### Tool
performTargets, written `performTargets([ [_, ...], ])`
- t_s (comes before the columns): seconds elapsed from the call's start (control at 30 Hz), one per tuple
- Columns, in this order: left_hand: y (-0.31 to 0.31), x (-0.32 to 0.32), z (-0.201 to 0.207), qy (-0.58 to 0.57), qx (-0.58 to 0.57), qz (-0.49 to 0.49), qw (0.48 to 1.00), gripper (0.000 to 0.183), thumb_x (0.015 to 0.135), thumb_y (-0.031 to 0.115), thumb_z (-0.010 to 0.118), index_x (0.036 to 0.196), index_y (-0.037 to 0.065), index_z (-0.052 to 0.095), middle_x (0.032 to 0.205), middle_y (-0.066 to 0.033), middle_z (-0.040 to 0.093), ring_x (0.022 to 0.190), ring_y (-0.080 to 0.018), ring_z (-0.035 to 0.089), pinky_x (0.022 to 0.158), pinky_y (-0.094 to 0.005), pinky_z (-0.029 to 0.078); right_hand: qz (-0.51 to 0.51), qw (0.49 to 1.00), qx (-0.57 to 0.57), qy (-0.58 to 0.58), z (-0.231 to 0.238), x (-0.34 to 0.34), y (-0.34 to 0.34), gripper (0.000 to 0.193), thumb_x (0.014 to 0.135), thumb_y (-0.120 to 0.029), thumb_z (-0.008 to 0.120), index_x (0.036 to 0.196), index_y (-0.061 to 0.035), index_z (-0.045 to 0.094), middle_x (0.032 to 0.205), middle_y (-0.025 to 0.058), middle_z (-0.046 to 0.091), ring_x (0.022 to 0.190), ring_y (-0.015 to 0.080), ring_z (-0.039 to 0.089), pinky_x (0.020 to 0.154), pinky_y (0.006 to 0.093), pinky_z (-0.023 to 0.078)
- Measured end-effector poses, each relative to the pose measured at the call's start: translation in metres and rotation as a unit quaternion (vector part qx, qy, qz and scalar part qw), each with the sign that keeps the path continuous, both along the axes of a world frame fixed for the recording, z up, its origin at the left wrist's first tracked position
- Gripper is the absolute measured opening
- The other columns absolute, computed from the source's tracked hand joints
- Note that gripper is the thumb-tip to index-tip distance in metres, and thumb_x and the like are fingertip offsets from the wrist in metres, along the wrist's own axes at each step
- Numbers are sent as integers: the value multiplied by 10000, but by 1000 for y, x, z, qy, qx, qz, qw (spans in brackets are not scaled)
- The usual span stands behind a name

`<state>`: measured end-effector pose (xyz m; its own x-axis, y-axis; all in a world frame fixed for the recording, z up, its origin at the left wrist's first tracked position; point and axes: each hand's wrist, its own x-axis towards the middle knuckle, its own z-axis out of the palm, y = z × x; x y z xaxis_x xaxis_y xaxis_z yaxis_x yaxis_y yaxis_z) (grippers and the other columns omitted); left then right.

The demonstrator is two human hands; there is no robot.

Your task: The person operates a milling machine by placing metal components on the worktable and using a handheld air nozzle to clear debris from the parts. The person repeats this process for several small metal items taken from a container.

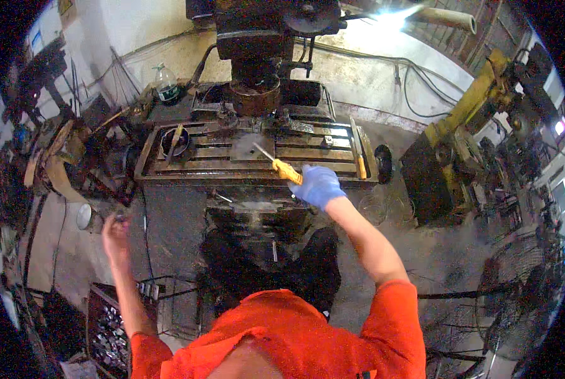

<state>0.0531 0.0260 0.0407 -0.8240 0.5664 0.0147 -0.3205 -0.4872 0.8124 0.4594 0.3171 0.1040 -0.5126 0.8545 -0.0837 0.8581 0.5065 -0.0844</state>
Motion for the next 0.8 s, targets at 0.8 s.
performTargets([
  [0.8, 204, 138, 7, 194, -187, -285, 920, 131, 762, 80, 607, 741, -14, 519, 656, -75, 575, 515, -164, 583, 519, -262, 445, 202, 964, -168, 31, 12, 34, -30, 449, 751, -484, 573, 776, -38, 615, 681, 207, 574, 659, 372, 564, 577, 406, 433],
])
